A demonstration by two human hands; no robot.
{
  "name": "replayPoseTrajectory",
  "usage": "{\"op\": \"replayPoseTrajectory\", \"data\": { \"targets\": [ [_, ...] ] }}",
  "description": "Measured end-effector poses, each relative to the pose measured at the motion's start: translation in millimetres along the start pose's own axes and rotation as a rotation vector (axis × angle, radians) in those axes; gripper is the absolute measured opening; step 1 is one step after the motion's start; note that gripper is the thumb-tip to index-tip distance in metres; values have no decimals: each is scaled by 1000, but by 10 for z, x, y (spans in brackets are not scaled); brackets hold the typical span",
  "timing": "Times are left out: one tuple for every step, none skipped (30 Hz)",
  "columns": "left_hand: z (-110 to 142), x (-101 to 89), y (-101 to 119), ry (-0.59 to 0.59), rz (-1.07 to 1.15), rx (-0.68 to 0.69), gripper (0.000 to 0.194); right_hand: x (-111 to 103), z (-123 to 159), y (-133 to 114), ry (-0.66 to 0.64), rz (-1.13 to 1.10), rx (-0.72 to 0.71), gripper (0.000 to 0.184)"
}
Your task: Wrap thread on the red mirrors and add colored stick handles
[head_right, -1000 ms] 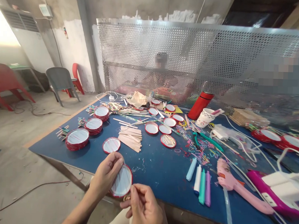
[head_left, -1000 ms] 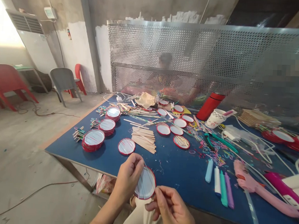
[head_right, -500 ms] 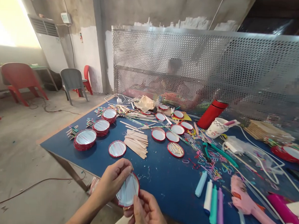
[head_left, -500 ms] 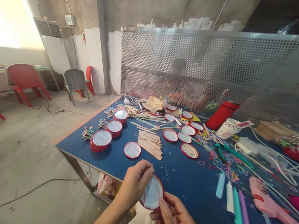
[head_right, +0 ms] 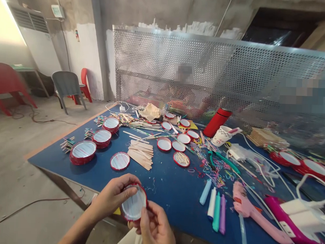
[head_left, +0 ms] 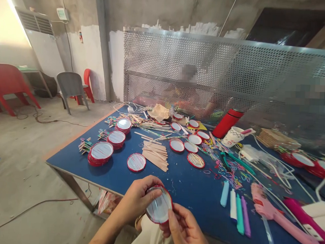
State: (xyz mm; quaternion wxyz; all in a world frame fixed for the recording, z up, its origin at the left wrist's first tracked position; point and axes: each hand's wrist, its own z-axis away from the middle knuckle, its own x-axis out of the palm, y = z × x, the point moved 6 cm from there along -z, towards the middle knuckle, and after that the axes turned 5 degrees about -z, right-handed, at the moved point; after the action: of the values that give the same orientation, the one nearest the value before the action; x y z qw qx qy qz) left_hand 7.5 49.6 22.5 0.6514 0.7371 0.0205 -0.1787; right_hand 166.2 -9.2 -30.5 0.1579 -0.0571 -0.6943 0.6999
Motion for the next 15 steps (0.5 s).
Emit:
{"op": "replayPoseTrajectory", "data": {
  "targets": [
    [-1,-3,5,6,-9,-14,16,-5,3,1,13,-4,-4,47],
    [-2,-5,3,17,-12,-28,17,-6,5,1,20,-5,-7,46],
    [-4,-4,-3,27,-12,-39,17,-4,8,0,22,-6,-9,46],
    [-7,-3,-12,38,-13,-48,18,-3,9,-2,21,-8,-11,46],
    [-11,-1,-24,49,-14,-54,19,-3,10,-5,20,-10,-12,45],
    [-15,1,-37,61,-16,-59,19,-5,9,-7,21,-12,-12,44],
    [-19,1,-49,73,-19,-63,19,-8,8,-9,24,-14,-12,43],
    [-24,0,-59,87,-22,-66,19,-12,6,-10,27,-16,-12,42],
    [-28,-1,-68,100,-26,-69,19,-13,5,-11,30,-18,-14,41],
    [-31,-2,-75,114,-29,-74,19,-13,4,-12,31,-19,-18,41],
    [-34,-3,-81,129,-33,-80,19,-10,3,-14,33,-21,-23,41],
    [-35,-5,-86,145,-37,-86,19,-6,4,-16,36,-22,-28,41],
    [-36,-7,-88,160,-43,-91,20,0,7,-18,41,-22,-33,41],
    [-36,-9,-89,174,-48,-94,20,7,10,-23,48,-21,-36,41],
    [-36,-12,-87,187,-54,-96,20,14,15,-29,58,-21,-38,40]
  ]
}}
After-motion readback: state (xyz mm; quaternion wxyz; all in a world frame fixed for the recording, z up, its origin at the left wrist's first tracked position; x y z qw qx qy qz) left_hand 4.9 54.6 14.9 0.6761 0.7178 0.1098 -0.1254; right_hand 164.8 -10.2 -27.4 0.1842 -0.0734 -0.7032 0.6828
